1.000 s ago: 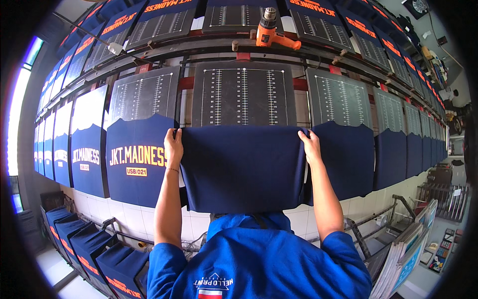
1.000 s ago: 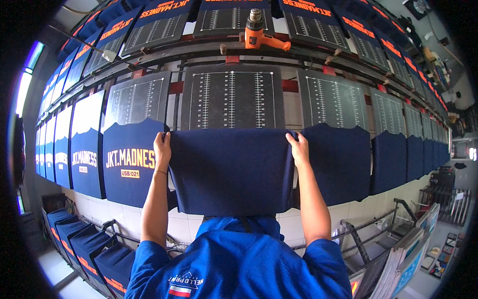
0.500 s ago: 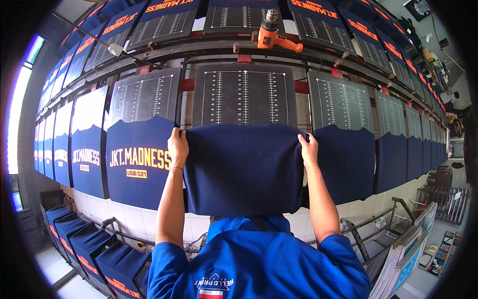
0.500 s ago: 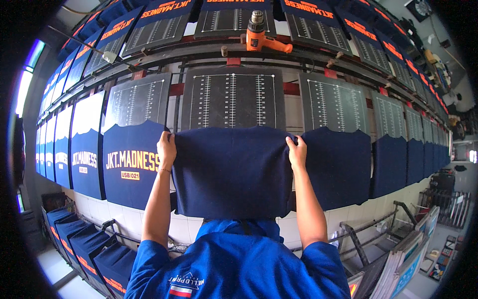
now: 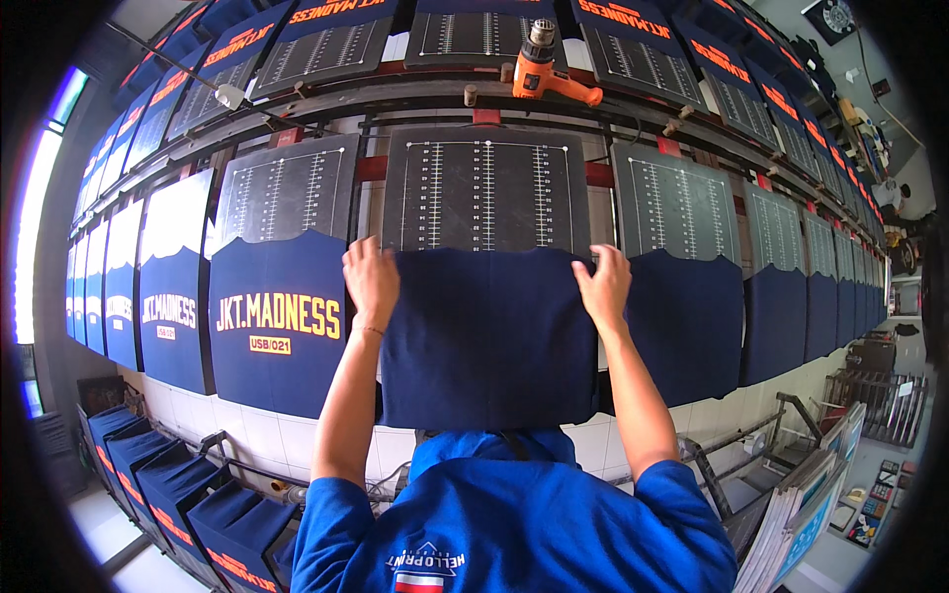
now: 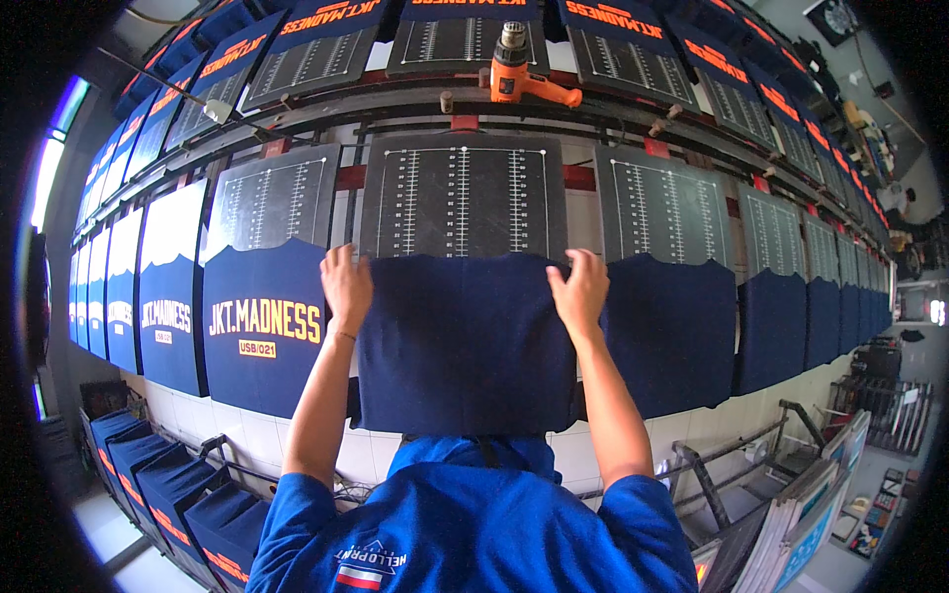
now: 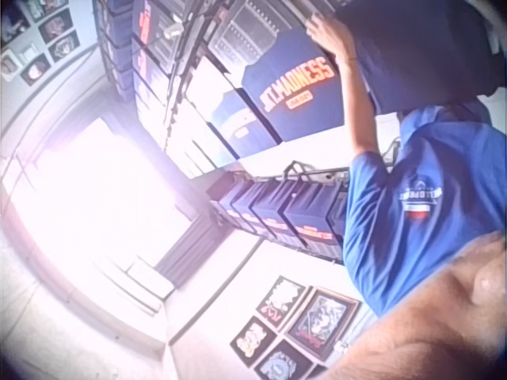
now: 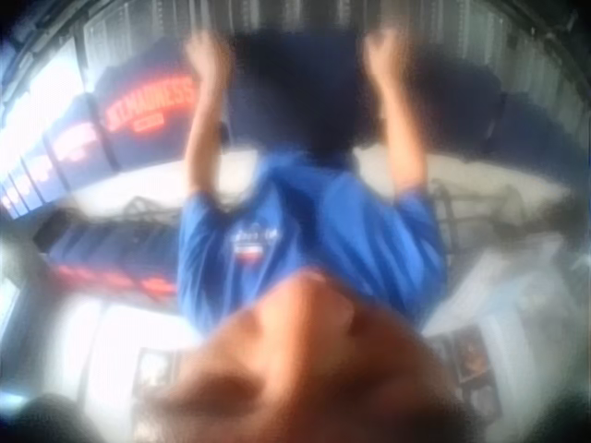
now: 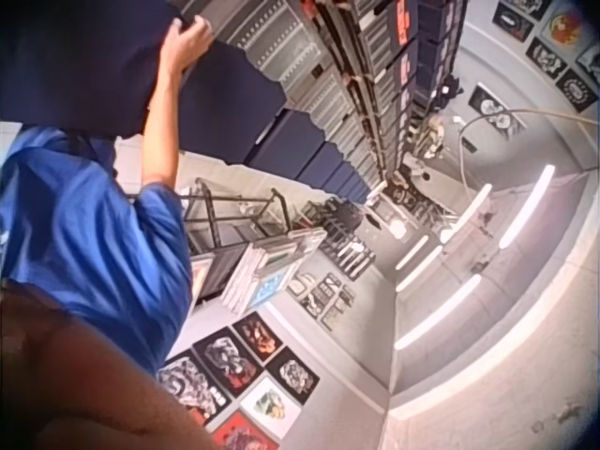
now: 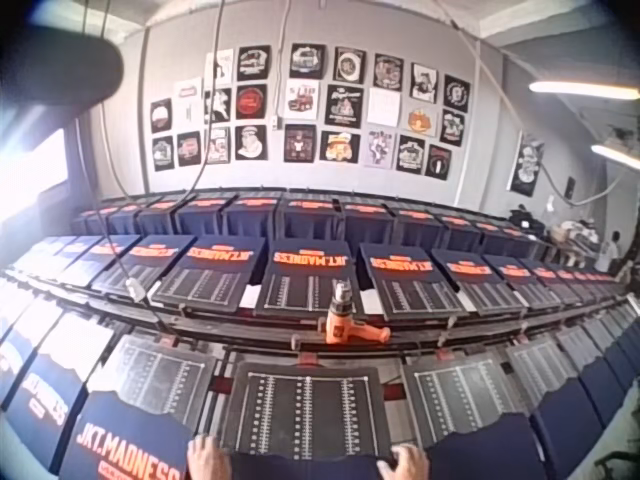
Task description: The person performs screen printing on shirts by lowering a screen frame onto fabric, applying orange ink using a squeegee, and then moving to the next station to repeat the process with a different design.
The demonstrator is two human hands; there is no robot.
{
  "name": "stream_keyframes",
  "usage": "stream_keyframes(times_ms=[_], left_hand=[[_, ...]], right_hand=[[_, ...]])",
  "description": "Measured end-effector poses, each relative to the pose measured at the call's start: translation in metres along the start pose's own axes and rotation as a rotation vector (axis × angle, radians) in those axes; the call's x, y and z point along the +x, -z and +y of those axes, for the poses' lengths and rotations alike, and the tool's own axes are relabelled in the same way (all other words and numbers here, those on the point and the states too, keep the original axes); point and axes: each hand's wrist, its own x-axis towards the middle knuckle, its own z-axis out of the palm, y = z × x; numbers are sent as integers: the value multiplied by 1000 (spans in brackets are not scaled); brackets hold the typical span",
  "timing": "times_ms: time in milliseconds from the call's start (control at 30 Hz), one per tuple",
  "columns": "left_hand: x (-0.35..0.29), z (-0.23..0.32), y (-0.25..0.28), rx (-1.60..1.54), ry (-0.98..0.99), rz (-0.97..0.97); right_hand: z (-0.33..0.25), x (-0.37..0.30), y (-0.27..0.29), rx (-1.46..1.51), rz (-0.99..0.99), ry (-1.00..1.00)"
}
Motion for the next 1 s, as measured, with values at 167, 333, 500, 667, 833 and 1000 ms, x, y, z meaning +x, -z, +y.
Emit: stream_keyframes(times_ms=[167,333,500,667,833,1000], left_hand=[[19,39,-10,-85,-259,-288],[35,34,-3,-221,-295,-625],[49,35,4,-204,-261,-746],[34,23,27,-51,-88,3],[-90,-47,8,-531,301,-119],[-136,-75,6,-1280,1198,-560]], right_hand=[[-24,27,-22,25,-357,195],[-29,44,-25,67,-608,166],[-34,52,-24,291,-545,130],[-10,35,-12,60,-55,69],[46,-57,0,235,-197,-433],[61,-94,2,1068,-513,-1086]])
